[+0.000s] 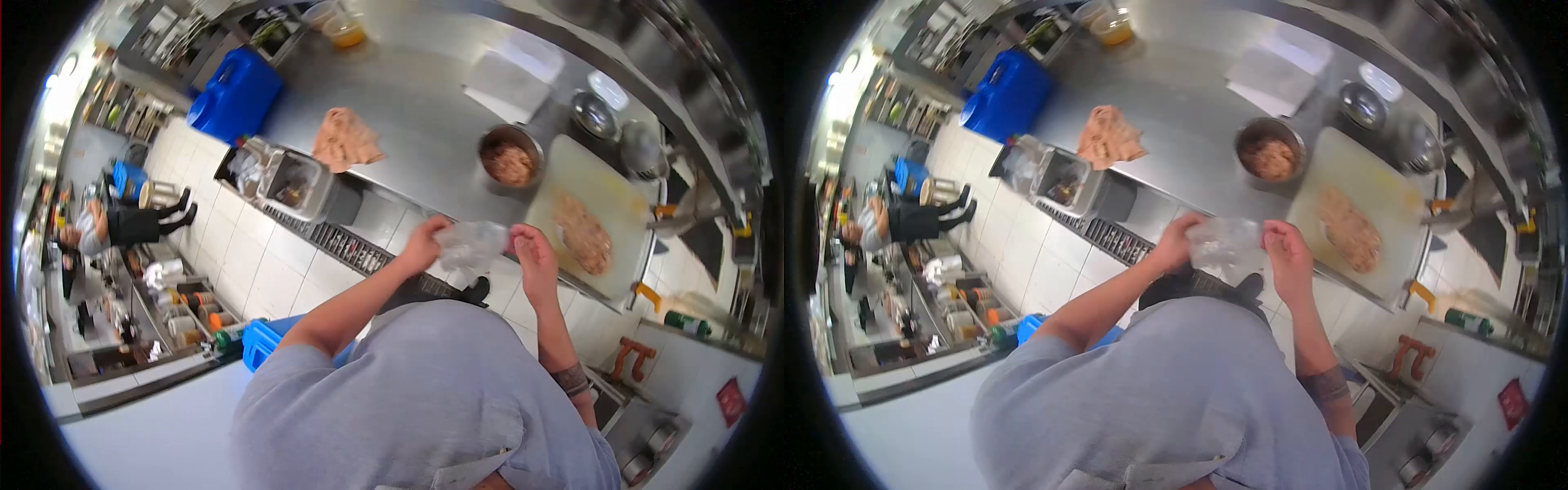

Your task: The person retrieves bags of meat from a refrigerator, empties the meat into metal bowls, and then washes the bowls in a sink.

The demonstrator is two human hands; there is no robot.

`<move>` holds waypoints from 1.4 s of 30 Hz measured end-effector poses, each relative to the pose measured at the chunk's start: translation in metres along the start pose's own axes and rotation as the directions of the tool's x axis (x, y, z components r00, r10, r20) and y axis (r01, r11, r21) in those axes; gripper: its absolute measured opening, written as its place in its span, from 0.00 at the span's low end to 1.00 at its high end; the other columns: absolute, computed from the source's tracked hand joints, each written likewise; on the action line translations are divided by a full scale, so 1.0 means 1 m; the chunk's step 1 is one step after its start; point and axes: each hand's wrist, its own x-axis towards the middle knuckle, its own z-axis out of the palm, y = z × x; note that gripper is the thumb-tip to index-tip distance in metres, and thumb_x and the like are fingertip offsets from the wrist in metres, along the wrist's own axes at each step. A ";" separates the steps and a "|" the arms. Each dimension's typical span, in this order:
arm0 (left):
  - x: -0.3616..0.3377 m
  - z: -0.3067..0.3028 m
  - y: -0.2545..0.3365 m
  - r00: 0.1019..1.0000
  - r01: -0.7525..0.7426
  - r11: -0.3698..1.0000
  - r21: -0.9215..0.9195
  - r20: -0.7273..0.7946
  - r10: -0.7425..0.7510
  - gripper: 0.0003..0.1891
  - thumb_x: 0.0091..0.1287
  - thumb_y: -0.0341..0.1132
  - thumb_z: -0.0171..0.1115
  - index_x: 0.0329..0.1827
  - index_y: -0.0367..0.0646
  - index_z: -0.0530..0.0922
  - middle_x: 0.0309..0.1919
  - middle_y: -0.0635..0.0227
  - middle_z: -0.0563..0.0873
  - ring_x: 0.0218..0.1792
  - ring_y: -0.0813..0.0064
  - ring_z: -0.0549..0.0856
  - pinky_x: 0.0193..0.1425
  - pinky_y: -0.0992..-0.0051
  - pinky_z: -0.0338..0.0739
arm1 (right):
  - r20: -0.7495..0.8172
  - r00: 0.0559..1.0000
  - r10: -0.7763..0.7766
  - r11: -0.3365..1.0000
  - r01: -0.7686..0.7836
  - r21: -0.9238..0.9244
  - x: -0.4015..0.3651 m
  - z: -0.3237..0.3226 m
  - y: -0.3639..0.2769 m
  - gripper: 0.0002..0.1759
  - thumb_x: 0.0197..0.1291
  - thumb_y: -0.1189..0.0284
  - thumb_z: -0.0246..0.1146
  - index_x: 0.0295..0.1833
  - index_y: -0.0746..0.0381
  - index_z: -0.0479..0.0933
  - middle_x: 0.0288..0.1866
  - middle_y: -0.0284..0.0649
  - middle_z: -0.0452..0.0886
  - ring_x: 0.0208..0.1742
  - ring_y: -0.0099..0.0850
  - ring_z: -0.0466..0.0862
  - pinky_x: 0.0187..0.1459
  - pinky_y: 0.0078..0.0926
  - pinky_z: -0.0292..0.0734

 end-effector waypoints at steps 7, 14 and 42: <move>-0.030 -0.297 -0.117 0.775 0.256 0.761 0.596 -0.597 0.207 0.24 0.54 0.17 0.57 0.56 0.39 0.82 0.57 0.49 0.85 0.61 0.46 0.82 0.68 0.56 0.75 | 0.085 0.938 0.335 0.908 -0.297 -0.296 -0.001 0.076 0.042 0.12 0.76 0.71 0.61 0.59 0.65 0.79 0.48 0.38 0.84 0.48 0.24 0.86 0.50 0.26 0.83; 0.005 -0.461 -0.249 0.827 0.504 0.344 0.792 -0.557 0.071 0.30 0.59 0.29 0.65 0.69 0.39 0.77 0.66 0.48 0.80 0.70 0.44 0.75 0.75 0.52 0.69 | 0.233 0.912 0.339 0.764 -0.122 -0.634 -0.020 0.176 0.023 0.12 0.71 0.67 0.64 0.52 0.63 0.82 0.46 0.46 0.84 0.48 0.42 0.86 0.51 0.36 0.81; 0.111 -0.131 0.083 0.976 -0.029 0.791 0.611 -0.154 0.155 0.07 0.72 0.30 0.67 0.43 0.34 0.86 0.37 0.53 0.90 0.40 0.55 0.91 0.45 0.63 0.82 | -0.665 0.685 0.297 0.952 -0.263 0.155 0.343 -0.229 0.007 0.19 0.69 0.68 0.63 0.61 0.66 0.73 0.57 0.47 0.79 0.50 0.45 0.87 0.37 0.49 0.93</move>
